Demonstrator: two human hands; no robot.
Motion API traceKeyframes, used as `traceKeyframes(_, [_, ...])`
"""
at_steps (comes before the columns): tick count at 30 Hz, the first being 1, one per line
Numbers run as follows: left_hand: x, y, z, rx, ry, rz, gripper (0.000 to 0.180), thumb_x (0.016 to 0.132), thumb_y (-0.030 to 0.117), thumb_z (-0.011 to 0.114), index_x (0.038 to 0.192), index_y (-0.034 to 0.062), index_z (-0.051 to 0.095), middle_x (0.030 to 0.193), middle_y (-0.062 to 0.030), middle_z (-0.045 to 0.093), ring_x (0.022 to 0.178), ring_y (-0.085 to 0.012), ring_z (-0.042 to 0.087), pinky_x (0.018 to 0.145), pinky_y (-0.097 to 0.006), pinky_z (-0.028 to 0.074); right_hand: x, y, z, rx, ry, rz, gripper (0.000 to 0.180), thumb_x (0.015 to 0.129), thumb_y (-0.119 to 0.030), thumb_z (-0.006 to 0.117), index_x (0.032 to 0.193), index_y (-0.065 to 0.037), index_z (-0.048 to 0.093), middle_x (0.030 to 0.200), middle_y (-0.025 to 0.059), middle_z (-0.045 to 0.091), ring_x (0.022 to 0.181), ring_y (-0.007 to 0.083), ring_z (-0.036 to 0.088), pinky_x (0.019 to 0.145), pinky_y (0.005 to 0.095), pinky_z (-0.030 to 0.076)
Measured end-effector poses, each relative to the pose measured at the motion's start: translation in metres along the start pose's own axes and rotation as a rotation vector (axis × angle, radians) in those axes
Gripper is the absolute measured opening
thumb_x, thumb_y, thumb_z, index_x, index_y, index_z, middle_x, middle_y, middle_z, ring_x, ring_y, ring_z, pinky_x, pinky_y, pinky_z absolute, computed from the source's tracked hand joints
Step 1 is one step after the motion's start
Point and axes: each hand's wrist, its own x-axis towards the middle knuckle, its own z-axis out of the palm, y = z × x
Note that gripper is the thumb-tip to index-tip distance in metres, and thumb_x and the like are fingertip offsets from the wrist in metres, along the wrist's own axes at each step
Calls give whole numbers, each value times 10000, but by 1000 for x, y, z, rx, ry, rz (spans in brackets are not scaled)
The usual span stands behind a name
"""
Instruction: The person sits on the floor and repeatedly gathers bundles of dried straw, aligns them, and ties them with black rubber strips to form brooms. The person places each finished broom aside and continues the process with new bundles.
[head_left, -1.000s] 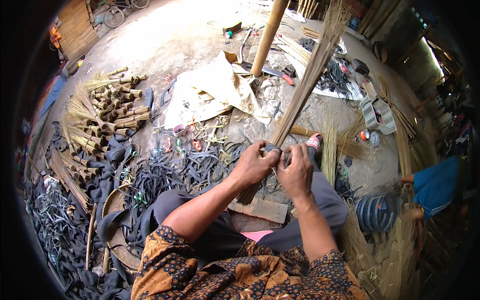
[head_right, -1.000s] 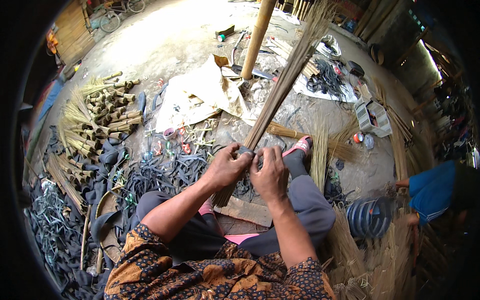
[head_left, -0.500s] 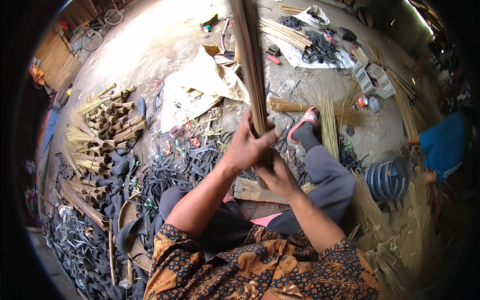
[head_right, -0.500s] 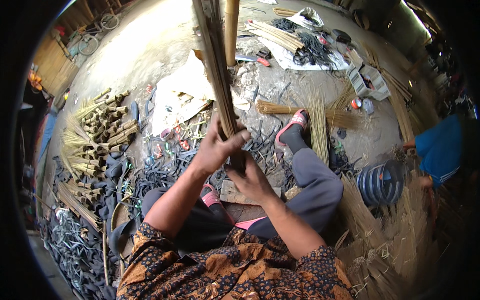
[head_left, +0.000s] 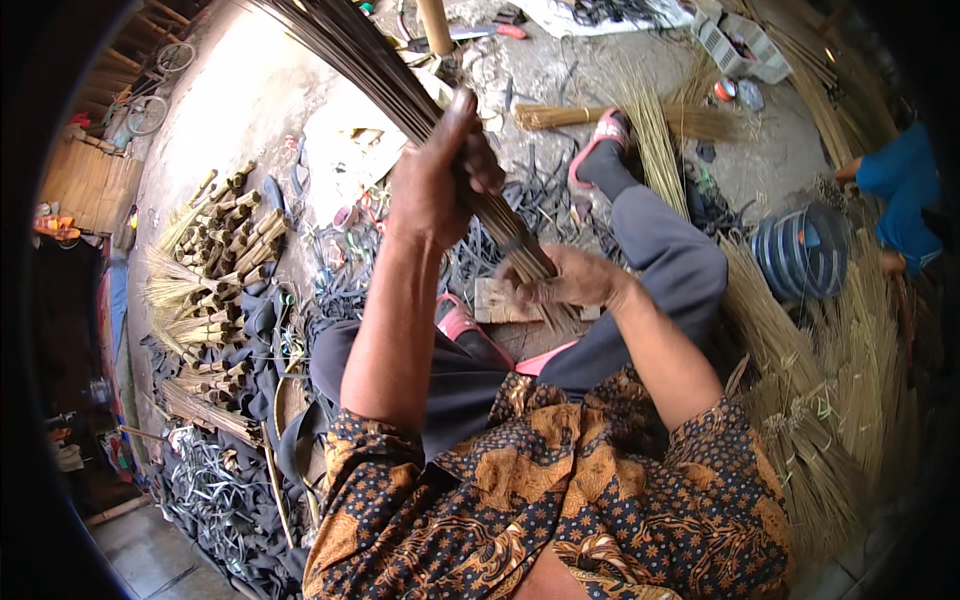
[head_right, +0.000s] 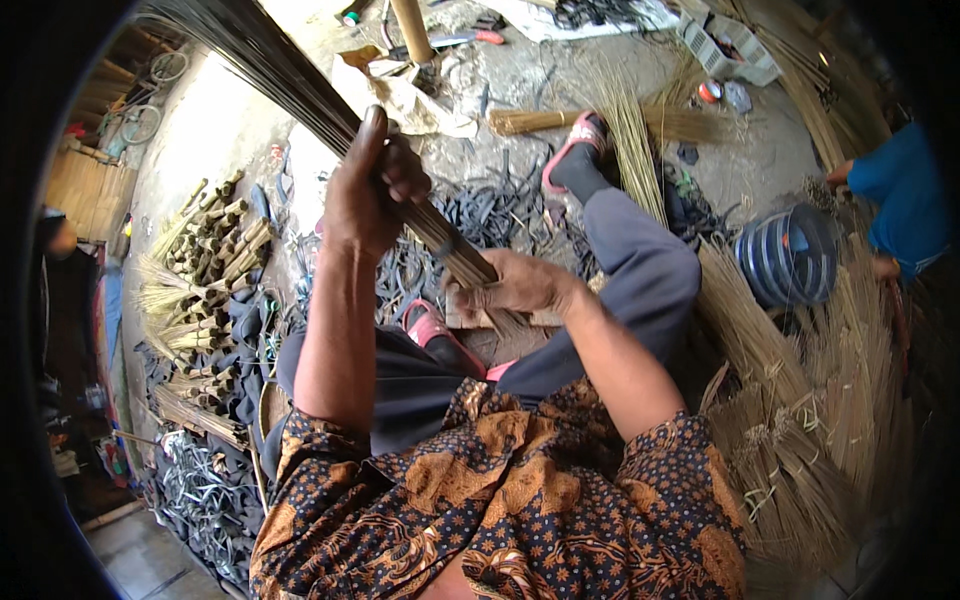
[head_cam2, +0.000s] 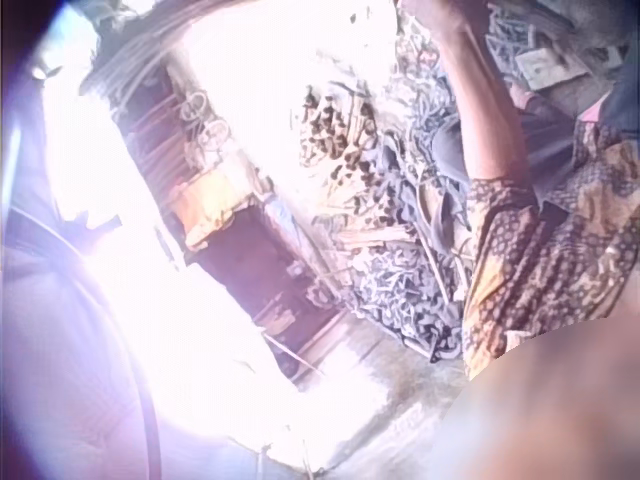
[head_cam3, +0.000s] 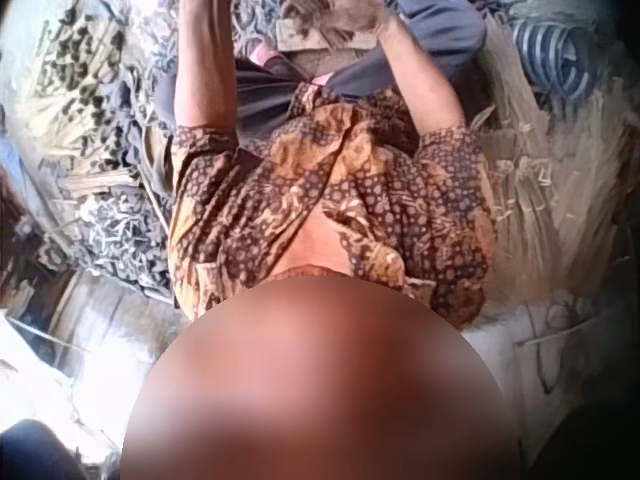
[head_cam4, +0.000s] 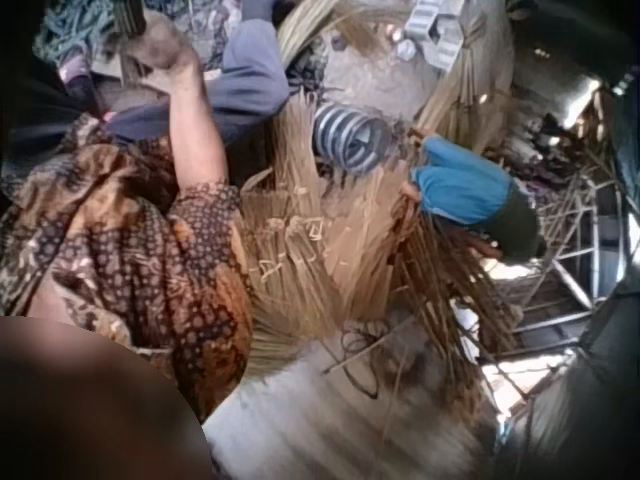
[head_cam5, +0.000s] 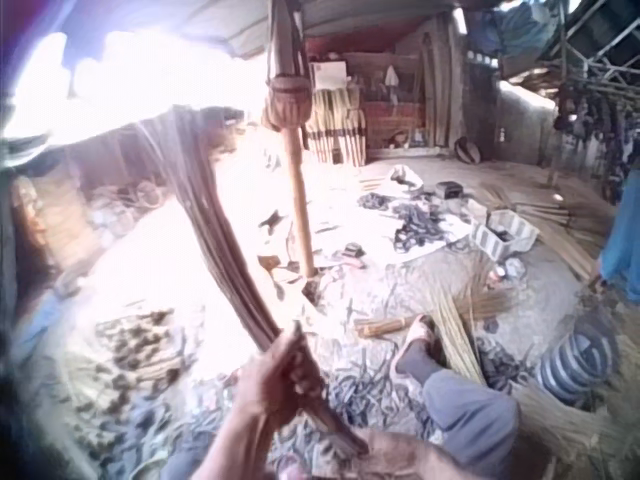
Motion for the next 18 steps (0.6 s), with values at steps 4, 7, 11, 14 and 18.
traceKeyframes(4, [-1, -9, -17, 253, 98, 286, 403, 979, 424, 748, 807, 108, 564, 631, 19, 475, 548, -110, 481, 530, -276, 417, -25, 26, -35, -475, 549, 97, 1049, 852, -709, 730, 1526, 37, 429, 1199, 145, 688, 1042, 218, 691, 889, 349, 563])
traceKeyframes(7, [-10, -60, -49, 569, 265, 190, 378, 1013, 381, 711, 793, 118, 553, 651, 13, 520, 569, -106, 507, 544, -289, 436, -59, 41, -55, -281, 672, 147, 986, 914, -721, 654, 1484, 61, 463, 1246, 170, 673, 1025, 224, 700, 893, 352, 560])
traceKeyframes(11, [-23, -193, -101, 775, 333, 184, 370, 1043, 314, 675, 777, 102, 528, 662, 17, 546, 603, -87, 500, 551, -290, 418, -88, 72, -68, -110, 715, 179, 681, 1047, -536, 582, 1409, 38, 537, 1176, 107, 692, 930, 131, 696, 839, 298, 537])
traceKeyframes(14, [-20, -244, -146, 766, 364, -1, 377, 1036, 315, 685, 784, 76, 540, 632, 28, 508, 592, -85, 467, 555, -292, 403, -93, 100, -73, -58, 783, 311, 549, 1056, -509, 577, 1337, -37, 578, 1151, 77, 693, 916, 126, 706, 809, 276, 533])
traceKeyframes(18, [-34, -266, -176, 989, 227, -7, 295, 945, 273, 782, 888, 32, 620, 725, -38, 644, 697, -153, 623, 647, -348, 497, -92, 128, -77, -191, 775, 297, 496, 1051, -489, 593, 1240, -32, 611, 1068, 59, 693, 847, 115, 682, 777, 274, 522])
